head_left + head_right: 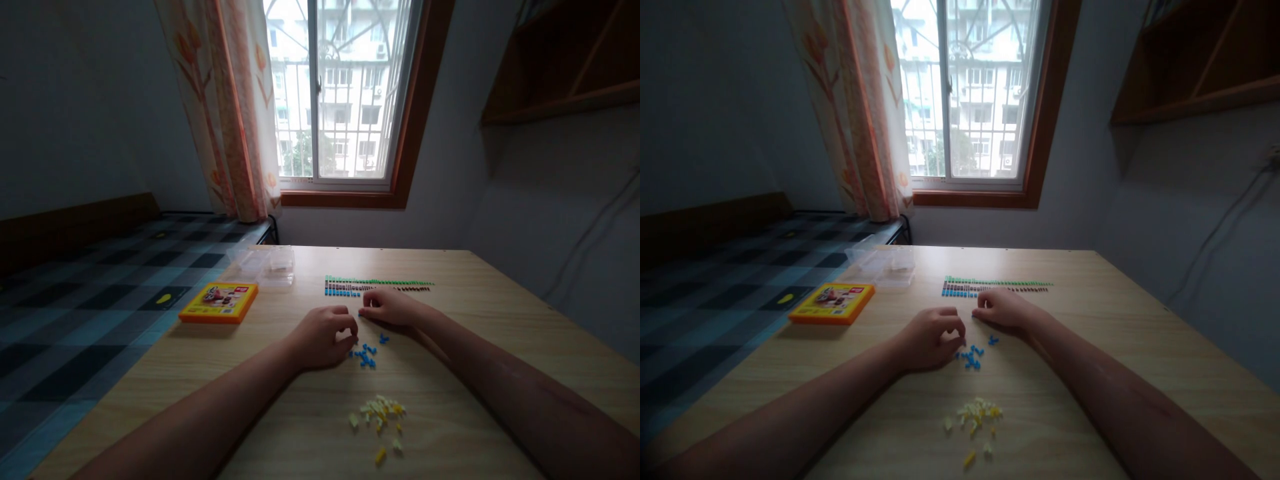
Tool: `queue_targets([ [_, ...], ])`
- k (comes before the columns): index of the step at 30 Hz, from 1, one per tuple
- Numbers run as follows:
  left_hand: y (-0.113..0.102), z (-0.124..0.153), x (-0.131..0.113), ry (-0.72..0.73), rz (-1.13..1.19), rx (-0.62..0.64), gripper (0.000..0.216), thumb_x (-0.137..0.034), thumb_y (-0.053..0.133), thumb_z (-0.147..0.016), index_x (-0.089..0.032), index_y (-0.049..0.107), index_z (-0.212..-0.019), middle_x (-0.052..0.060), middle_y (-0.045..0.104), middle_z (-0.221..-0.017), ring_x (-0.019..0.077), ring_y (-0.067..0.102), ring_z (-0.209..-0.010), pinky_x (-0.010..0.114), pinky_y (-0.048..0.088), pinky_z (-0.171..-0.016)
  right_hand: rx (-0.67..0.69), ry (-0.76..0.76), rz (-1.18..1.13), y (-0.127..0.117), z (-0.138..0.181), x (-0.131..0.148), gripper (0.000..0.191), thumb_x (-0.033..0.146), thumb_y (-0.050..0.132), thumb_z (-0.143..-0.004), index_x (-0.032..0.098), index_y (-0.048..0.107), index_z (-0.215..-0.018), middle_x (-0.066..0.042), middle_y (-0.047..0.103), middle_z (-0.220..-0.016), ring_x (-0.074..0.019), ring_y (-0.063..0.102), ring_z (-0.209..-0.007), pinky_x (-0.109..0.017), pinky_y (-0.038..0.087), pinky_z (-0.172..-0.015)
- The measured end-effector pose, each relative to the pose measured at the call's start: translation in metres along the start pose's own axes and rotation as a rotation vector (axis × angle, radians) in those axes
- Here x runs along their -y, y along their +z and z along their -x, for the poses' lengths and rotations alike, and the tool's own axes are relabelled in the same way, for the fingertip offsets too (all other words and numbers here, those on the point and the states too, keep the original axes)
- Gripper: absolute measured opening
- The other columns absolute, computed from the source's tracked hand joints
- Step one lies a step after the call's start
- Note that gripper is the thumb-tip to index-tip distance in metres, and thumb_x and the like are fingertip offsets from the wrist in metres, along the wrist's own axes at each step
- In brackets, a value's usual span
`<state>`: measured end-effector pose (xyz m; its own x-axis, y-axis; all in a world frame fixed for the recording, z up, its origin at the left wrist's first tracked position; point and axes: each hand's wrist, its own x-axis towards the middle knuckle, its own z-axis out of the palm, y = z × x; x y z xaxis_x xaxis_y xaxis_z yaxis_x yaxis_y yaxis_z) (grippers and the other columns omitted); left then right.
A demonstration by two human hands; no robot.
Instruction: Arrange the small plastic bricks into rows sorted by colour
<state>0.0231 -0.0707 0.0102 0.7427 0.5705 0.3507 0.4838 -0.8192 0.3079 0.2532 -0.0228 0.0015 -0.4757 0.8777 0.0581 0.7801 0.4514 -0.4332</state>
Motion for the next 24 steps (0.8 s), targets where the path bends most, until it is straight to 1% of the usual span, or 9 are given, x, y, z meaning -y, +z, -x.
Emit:
queue_targets([
  [4,0.001,0.001,-0.006,0.062,0.091,0.022,0.013,-0.022,0.060,-0.076,-0.021,0.072,-0.082,0.002,0.063,-0.085,0.0113,0.057,-0.071,0.022,0.043,-0.067,-0.071,-0.030,-0.023,0.004,0.000,-0.004,0.022,0.039,0.061,-0.083,0.018,0.066,-0.081,-0.001,0.062,-0.071,-0.0123,0.051,-0.062,-0.022,0.032,-0.055],
  [8,0.001,0.001,-0.011,0.075,0.148,0.035,0.017,-0.020,0.061,-0.076,-0.023,0.075,-0.085,0.002,0.063,-0.086,0.0108,0.057,-0.072,0.021,0.044,-0.068,-0.101,-0.069,-0.048,0.007,0.001,-0.006,0.017,0.035,0.061,-0.082,0.020,0.068,-0.088,0.002,0.059,-0.066,-0.0109,0.048,-0.057,-0.022,0.031,-0.055],
  [14,0.000,0.001,-0.015,0.082,0.129,0.094,0.017,-0.019,0.062,-0.077,-0.024,0.076,-0.084,0.001,0.062,-0.084,0.0097,0.056,-0.069,0.020,0.043,-0.065,-0.082,-0.112,-0.115,0.006,0.000,-0.007,0.018,0.034,0.062,-0.081,0.019,0.070,-0.089,0.002,0.057,-0.064,-0.0105,0.047,-0.057,-0.022,0.032,-0.056],
  [24,0.003,0.001,-0.013,0.081,0.098,0.091,0.015,-0.024,0.062,-0.079,-0.024,0.076,-0.085,0.002,0.062,-0.086,0.0102,0.057,-0.071,0.020,0.045,-0.067,-0.050,-0.139,-0.202,0.006,-0.002,-0.015,0.020,0.034,0.066,-0.079,0.017,0.073,-0.086,0.002,0.056,-0.062,-0.0099,0.046,-0.056,-0.022,0.033,-0.055],
])
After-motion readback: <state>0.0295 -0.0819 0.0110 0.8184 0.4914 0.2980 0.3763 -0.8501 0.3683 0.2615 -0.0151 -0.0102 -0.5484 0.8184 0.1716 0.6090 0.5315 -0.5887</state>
